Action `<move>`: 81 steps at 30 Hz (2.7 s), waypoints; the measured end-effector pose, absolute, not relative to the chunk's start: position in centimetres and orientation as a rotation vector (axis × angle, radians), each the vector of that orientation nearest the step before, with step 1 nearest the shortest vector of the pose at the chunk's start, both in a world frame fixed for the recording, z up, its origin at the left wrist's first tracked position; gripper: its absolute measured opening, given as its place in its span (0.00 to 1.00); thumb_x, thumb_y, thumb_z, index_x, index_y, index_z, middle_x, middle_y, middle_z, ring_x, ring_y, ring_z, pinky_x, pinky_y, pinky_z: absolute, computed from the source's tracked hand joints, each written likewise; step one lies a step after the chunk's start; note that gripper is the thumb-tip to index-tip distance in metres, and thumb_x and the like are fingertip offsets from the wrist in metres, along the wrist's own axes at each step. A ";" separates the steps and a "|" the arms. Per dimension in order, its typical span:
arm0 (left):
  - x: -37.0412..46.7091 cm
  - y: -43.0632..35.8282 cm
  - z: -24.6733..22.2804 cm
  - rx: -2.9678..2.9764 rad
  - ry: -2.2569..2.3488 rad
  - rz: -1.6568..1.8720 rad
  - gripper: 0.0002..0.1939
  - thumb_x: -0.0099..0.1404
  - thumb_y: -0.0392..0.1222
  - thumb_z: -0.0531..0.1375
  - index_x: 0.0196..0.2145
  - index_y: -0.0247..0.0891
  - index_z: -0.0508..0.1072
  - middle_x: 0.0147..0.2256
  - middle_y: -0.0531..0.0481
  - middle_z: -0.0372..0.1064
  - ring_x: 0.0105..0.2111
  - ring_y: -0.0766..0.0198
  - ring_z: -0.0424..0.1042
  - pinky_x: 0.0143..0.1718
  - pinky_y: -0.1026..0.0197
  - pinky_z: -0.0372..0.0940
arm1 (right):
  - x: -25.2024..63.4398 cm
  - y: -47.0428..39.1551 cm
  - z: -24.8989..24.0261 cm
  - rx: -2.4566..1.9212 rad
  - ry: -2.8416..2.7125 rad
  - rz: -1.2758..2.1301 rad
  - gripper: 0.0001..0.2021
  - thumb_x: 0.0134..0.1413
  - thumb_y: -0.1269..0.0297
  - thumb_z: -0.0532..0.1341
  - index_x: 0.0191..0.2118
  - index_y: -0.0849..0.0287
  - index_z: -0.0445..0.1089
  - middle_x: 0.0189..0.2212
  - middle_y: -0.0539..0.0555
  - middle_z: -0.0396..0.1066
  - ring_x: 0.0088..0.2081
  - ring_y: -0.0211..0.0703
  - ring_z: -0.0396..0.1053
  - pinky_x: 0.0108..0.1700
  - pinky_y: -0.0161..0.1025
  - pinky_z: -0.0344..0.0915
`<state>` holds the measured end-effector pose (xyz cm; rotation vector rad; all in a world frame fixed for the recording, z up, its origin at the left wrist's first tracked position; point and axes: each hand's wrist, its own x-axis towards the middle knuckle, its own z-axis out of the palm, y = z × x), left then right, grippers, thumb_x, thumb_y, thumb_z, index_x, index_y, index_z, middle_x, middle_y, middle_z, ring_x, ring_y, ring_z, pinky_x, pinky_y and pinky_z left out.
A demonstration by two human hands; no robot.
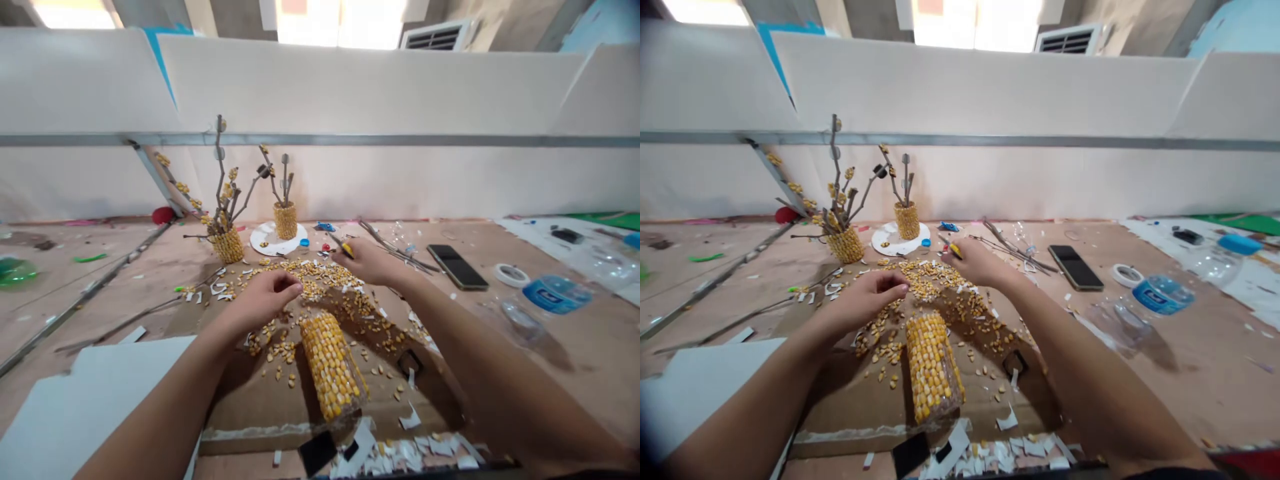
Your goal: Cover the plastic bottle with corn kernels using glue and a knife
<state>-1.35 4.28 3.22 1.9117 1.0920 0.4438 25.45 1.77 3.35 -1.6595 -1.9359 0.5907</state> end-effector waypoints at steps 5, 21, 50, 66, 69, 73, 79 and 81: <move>-1.9 5.0 2.7 1.965 1.221 0.490 0.19 0.64 0.56 0.60 0.38 0.37 0.80 0.35 0.45 0.80 0.32 0.55 0.73 0.35 0.55 0.64 | 24.2 2.2 1.4 -1.809 -2.106 0.416 0.14 0.65 0.55 0.65 0.30 0.56 0.71 0.29 0.52 0.74 0.32 0.43 0.67 0.35 0.38 0.52; -1.7 5.2 2.1 1.982 1.303 0.567 0.16 0.63 0.52 0.61 0.36 0.37 0.81 0.33 0.45 0.82 0.33 0.53 0.76 0.35 0.55 0.65 | 25.4 3.2 -0.5 -1.804 -2.222 0.414 0.08 0.65 0.60 0.66 0.36 0.57 0.75 0.32 0.54 0.76 0.32 0.42 0.66 0.33 0.38 0.51; 1.1 -0.9 2.6 1.871 0.919 1.035 0.09 0.69 0.46 0.65 0.35 0.39 0.81 0.34 0.49 0.82 0.34 0.59 0.78 0.41 0.57 0.70 | 21.1 -0.8 1.6 -1.013 -1.656 1.157 0.11 0.56 0.54 0.67 0.35 0.55 0.70 0.22 0.46 0.67 0.22 0.37 0.64 0.26 0.37 0.60; 0.8 -0.6 2.4 1.482 0.844 1.161 0.13 0.64 0.50 0.68 0.34 0.37 0.75 0.28 0.53 0.72 0.28 0.65 0.68 0.33 0.61 0.66 | 21.8 -1.6 1.8 -1.064 -2.012 0.311 0.24 0.67 0.39 0.54 0.29 0.54 0.60 0.23 0.48 0.60 0.25 0.40 0.55 0.31 0.41 0.50; 0.9 -0.7 2.6 1.437 0.804 1.119 0.13 0.63 0.50 0.68 0.34 0.37 0.75 0.27 0.54 0.71 0.27 0.66 0.68 0.33 0.61 0.66 | 21.9 -1.5 1.3 -1.124 -2.081 0.136 0.27 0.69 0.36 0.50 0.28 0.54 0.59 0.23 0.50 0.61 0.25 0.41 0.55 0.32 0.42 0.47; 1.0 -0.9 2.7 1.423 0.773 1.087 0.14 0.62 0.50 0.70 0.34 0.37 0.75 0.28 0.54 0.70 0.27 0.66 0.66 0.32 0.62 0.64 | 21.8 -1.5 1.2 -1.141 -2.152 0.006 0.26 0.70 0.38 0.49 0.28 0.54 0.58 0.23 0.51 0.62 0.25 0.42 0.55 0.32 0.42 0.45; 1.0 -1.0 2.8 1.462 0.744 1.076 0.13 0.64 0.49 0.68 0.34 0.37 0.73 0.27 0.55 0.68 0.27 0.67 0.64 0.30 0.63 0.62 | 21.8 -1.5 1.4 -1.153 -2.177 -0.057 0.26 0.71 0.39 0.48 0.28 0.53 0.59 0.23 0.53 0.64 0.26 0.43 0.56 0.32 0.42 0.45; 0.9 -1.0 2.9 1.514 0.731 1.078 0.11 0.64 0.48 0.67 0.34 0.37 0.72 0.27 0.55 0.67 0.26 0.67 0.63 0.30 0.64 0.61 | 21.7 -1.6 1.4 -1.147 -2.180 -0.067 0.27 0.71 0.38 0.48 0.28 0.53 0.59 0.23 0.53 0.64 0.26 0.43 0.56 0.33 0.43 0.45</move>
